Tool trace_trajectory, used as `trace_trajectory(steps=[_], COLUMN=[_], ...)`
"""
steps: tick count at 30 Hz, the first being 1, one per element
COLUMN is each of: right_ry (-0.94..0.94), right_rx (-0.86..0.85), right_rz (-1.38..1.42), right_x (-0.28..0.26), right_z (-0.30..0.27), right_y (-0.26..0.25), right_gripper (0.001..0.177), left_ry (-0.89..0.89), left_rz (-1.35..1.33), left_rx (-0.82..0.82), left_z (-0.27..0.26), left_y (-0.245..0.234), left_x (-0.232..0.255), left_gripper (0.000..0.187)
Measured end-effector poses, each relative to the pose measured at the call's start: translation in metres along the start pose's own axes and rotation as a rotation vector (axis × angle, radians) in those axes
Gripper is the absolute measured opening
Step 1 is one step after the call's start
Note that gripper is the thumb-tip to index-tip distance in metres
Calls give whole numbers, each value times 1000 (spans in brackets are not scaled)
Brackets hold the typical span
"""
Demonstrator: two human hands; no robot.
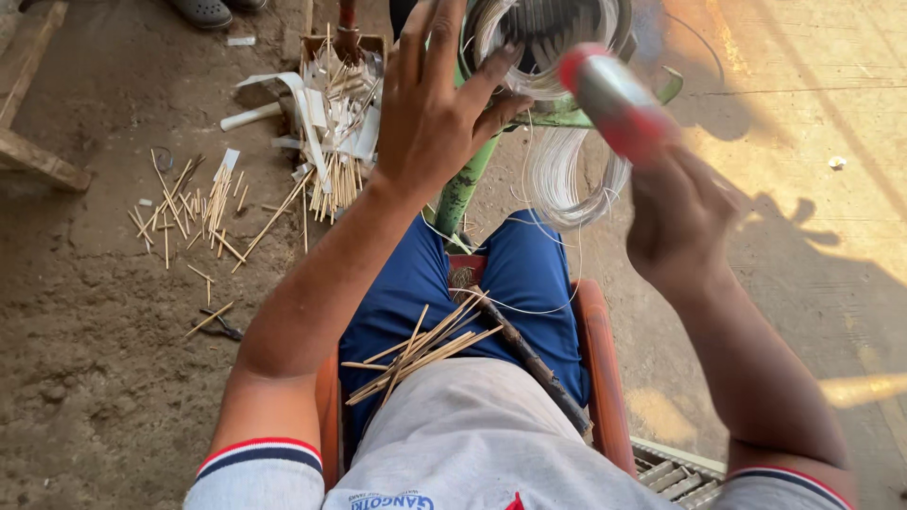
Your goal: The person winds white wire onto a cylindrical metal drum using a hammer to compact the layers. They repeatedly insert thin wooden sticks into the drum to separate and organize the wire coils while seated on a chair in a workshop.
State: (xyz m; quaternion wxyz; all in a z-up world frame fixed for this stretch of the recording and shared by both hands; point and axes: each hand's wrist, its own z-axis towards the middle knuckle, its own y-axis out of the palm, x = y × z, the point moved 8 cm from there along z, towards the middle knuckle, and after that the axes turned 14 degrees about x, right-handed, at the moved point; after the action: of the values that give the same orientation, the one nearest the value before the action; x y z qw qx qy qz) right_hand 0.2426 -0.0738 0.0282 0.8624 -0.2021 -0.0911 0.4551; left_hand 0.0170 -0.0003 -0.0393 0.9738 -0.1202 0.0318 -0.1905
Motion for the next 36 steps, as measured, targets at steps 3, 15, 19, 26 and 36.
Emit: trace_trajectory(steps=[3, 15, 19, 26, 36], right_ry=[223, 448, 418, 598, 68], right_rx=[-349, -106, 383, 152, 65], right_rz=[-96, 70, 105, 369, -8], right_x=[9, 44, 33, 58, 12], right_z=[4, -18, -20, -49, -13], right_y=[12, 19, 20, 62, 26], right_gripper=[62, 55, 41, 48, 57], left_ry=[-18, -27, -26, -73, 23], left_rz=[-49, -16, -79, -181, -50], left_rx=[21, 3, -6, -6, 145], left_z=[4, -1, -7, 4, 2], left_y=[0, 4, -4, -19, -27], left_x=[-1, -5, 3, -1, 20], left_gripper=[46, 47, 74, 82, 77])
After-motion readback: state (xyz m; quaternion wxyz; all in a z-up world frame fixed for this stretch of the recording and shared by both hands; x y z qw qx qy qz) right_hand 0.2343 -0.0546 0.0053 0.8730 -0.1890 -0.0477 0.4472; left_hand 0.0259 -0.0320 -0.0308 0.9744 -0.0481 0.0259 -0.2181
